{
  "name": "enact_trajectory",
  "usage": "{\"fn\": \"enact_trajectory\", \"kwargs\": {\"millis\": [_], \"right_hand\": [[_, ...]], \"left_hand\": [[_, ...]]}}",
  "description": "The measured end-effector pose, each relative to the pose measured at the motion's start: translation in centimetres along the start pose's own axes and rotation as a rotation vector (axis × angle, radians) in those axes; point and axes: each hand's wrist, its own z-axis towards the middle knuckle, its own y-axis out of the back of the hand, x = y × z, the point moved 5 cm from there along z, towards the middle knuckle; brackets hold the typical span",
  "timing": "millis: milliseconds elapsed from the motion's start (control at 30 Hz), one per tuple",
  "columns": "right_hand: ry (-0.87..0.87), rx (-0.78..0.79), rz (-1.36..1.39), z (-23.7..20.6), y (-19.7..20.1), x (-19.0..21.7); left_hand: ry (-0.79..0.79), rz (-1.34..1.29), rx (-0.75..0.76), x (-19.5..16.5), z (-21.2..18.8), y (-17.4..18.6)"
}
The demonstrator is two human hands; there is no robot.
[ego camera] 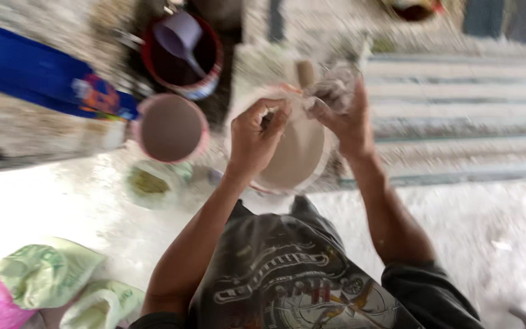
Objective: The person applies plaster to the grooved surface of a long board using a putty knife, smoothing the paste along the channels by hand. They then scoop plaster paste from a large bowl, knead it, and return to spreading it over the board's surface.
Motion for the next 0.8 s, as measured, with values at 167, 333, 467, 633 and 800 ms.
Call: {"fn": "enact_trajectory", "kwargs": {"millis": [167, 333, 467, 633, 800], "right_hand": [[0.009, 0.453, -1.102, -8.9, 14.1, -6.5], [-0.254, 0.632, -1.232, -17.4, 21.5, -19.3], [-0.380, 0.556, -1.395, -16.8, 22.4, -25.3], [-0.096, 0.543, -1.514, -9.0, 20.3, -27.1], [-0.225, 0.869, -1.630, -9.6, 19.4, -29.8]], "left_hand": [[0.120, 0.182, 0.080, 7.7, -5.9, -13.9], [0.265, 0.218, 0.062, 18.4, -12.2, -24.8], [-0.026, 0.514, -0.182, 22.3, -11.8, -26.7], [0.332, 0.302, -0.245, 25.7, -7.1, -25.7], [0.491, 0.257, -0.285, 26.3, -7.2, -24.5]]}}
